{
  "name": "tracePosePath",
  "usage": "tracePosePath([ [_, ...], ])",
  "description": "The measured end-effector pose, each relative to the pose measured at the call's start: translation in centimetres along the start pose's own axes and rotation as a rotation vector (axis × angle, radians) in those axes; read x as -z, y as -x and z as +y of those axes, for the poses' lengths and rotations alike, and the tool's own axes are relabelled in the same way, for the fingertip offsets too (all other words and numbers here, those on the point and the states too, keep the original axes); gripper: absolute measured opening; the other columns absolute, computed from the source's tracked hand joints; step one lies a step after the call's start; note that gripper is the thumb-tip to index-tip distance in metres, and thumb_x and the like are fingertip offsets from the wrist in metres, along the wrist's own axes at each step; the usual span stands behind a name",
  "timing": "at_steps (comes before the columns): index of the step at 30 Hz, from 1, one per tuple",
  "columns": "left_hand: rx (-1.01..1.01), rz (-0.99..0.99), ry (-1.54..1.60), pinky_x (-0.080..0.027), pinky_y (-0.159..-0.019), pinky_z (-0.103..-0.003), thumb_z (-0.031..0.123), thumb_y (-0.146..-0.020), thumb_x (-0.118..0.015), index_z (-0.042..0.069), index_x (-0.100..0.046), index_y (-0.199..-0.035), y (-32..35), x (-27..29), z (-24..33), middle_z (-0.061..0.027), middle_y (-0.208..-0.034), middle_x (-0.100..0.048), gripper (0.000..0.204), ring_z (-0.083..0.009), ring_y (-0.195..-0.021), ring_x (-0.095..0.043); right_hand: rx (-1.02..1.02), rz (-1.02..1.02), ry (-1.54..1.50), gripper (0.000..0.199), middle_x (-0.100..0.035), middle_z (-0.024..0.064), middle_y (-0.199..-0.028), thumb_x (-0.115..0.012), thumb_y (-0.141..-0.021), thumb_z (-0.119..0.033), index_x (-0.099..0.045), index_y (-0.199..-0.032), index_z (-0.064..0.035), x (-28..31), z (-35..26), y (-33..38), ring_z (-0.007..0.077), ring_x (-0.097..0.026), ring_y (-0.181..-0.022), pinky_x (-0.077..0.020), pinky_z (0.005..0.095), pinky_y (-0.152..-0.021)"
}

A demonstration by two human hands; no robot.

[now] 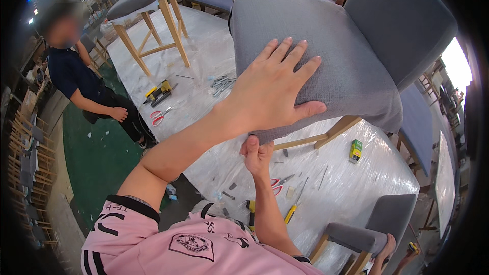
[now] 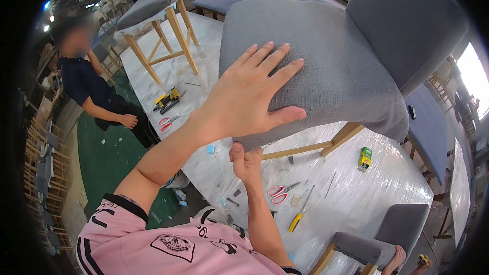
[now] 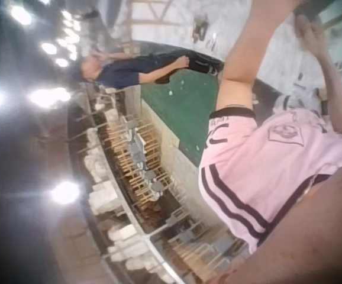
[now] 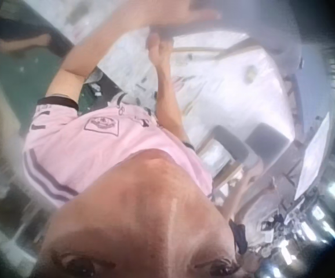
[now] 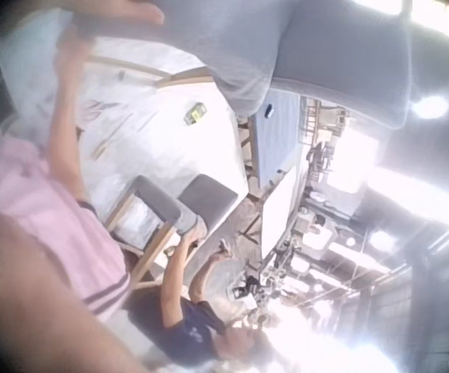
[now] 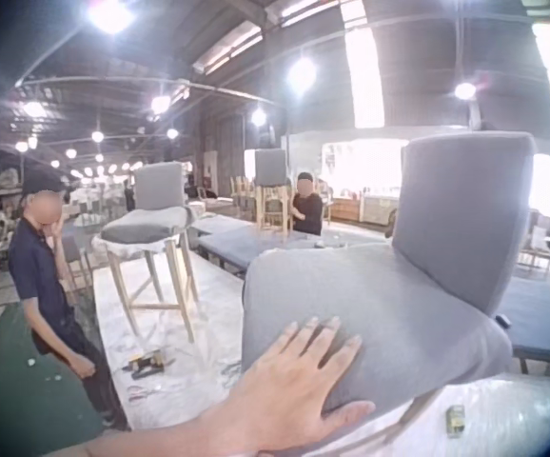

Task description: The person staples gray fabric onto a wooden chair frame, trims excess foam and fabric with scissors, and smooths the upholstery. The person repeats these steps on multiple chairs in a workshop setting.

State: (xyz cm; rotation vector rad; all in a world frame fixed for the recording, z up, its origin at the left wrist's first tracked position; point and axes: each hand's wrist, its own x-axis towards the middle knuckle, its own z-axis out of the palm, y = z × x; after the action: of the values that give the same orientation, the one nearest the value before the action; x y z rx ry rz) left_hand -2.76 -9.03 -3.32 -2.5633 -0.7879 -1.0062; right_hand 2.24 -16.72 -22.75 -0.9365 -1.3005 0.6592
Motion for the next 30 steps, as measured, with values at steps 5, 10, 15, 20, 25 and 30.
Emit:
tracePosePath([
  [5,0.011,0.114,0.018,-0.041,-0.114,-0.052,0.063,-0.090,-0.064,0.009,-0.063,-0.135,0.4,-0.4,0.8,-0.0220,-0.142,-0.058,0.071,-0.0431,-0.132,-0.054,0.043,0.006,0.041,0.066,-0.053,0.0045,-0.049,-0.045,-0.109,-0.039,-0.052,-0.052,-0.0063,0.7,0.7,0.2,0.0174,-0.055,-0.048,-0.0399,0.0323,-0.053],
  [10,0.040,0.006,0.236,-0.044,-0.111,-0.047,0.055,-0.094,-0.063,0.008,-0.067,-0.129,-0.2,0.4,-1.3,-0.0192,-0.138,-0.062,0.059,-0.0408,-0.128,-0.058,-0.005,0.031,-0.013,0.069,-0.052,0.0033,-0.048,-0.047,-0.108,-0.045,-0.049,-0.053,-0.0043,0.7,0.8,-0.7,0.0092,-0.050,-0.048,-0.0368,0.0273,-0.047],
  [15,-0.024,-0.343,0.188,-0.045,-0.106,-0.047,0.049,-0.096,-0.060,0.004,-0.066,-0.124,-2.3,5.8,-4.2,-0.0202,-0.130,-0.064,0.053,-0.0413,-0.121,-0.060,0.009,-0.016,-0.072,0.067,-0.052,0.0020,-0.050,-0.048,-0.109,-0.044,-0.051,-0.054,-0.0051,-1.2,0.5,-0.2,0.0083,-0.047,-0.048,-0.0350,0.0269,-0.046],
  [20,-0.267,-0.340,0.058,-0.046,-0.101,-0.047,0.043,-0.099,-0.058,0.000,-0.065,-0.120,-5.3,4.0,-2.3,-0.0212,-0.122,-0.065,0.048,-0.0418,-0.114,-0.061,-0.012,0.050,-0.117,0.075,-0.044,0.0026,-0.044,-0.047,-0.108,-0.048,-0.047,-0.048,-0.0033,0.5,0.2,-0.8,0.0123,-0.046,-0.044,-0.0342,0.0309,-0.047],
  [25,-0.258,-0.244,-0.063,-0.048,-0.096,-0.047,0.036,-0.101,-0.055,-0.004,-0.065,-0.115,-4.4,6.3,-3.1,-0.0221,-0.115,-0.067,0.043,-0.0422,-0.107,-0.063,0.013,-0.025,-0.142,0.075,-0.045,0.0021,-0.044,-0.046,-0.108,-0.047,-0.048,-0.048,-0.0033,-0.8,0.2,-0.6,0.0128,-0.047,-0.044,-0.0350,0.0317,-0.048],
  [30,-0.071,0.217,0.369,-0.046,-0.096,-0.046,0.036,-0.102,-0.054,-0.004,-0.062,-0.116,-0.1,0.8,-4.6,-0.0211,-0.115,-0.065,0.043,-0.0408,-0.107,-0.061,0.003,0.030,-0.086,0.074,-0.046,0.0020,-0.044,-0.046,-0.108,-0.046,-0.048,-0.047,-0.0036,0.1,0.2,-0.8,0.0132,-0.047,-0.044,-0.0361,0.0314,-0.050],
])
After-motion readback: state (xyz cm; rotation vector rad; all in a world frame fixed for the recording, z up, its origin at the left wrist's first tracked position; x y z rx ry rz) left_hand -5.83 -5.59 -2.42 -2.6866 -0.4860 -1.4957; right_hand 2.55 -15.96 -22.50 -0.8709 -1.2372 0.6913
